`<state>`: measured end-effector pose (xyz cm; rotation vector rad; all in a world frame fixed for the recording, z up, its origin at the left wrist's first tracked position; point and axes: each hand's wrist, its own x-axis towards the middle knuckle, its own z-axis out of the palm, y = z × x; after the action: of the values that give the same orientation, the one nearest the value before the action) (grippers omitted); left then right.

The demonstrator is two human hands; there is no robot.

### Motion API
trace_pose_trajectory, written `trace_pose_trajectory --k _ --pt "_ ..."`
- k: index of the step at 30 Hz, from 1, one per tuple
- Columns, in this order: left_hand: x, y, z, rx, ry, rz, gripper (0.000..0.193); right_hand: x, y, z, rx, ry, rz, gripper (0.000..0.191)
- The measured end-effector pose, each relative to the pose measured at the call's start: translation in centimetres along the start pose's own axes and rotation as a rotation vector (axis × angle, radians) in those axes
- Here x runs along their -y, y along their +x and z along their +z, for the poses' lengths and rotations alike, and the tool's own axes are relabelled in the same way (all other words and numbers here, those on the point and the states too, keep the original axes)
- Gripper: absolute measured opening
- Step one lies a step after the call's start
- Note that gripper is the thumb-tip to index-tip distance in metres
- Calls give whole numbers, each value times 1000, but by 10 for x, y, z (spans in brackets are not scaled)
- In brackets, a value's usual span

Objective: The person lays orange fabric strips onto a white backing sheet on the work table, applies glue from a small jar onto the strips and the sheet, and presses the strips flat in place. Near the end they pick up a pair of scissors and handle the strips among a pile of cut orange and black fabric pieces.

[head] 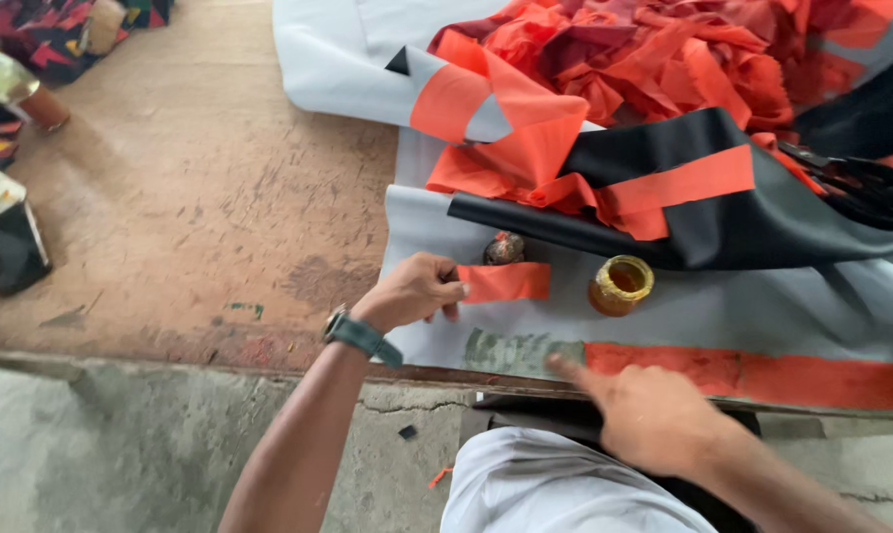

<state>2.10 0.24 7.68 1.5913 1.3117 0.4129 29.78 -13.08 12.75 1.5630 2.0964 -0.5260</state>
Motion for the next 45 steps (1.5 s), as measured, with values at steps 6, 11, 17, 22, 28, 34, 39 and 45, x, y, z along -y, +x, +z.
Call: trace_pose_trajectory --k 6,11,17,22,28,34,39,45 --pt "-27 -28 -9 -21 1 121 24 1 -15 11 -2 -122 42 89" --pt "-49 -46 -13 -199 110 344 20 29 21 18 -141 -78 -104 92" --pt "-67 -64 -14 -222 -9 293 18 33 27 0 -55 -47 -139 99" --pt "-68 -73 -16 -217 -3 393 15 23 7 -37 48 241 -165 104" --pt "-58 -55 -3 -232 -119 475 21 -56 -14 -49 -576 97 86 43" --pt "-36 -10 9 -519 -71 406 14 -71 22 -53 -669 -92 8 39" --pt "10 5 22 -395 170 480 10 -74 28 -51 -677 12 0 30" --pt "39 22 15 -343 -25 348 11 -38 16 -53 -812 100 -342 36"
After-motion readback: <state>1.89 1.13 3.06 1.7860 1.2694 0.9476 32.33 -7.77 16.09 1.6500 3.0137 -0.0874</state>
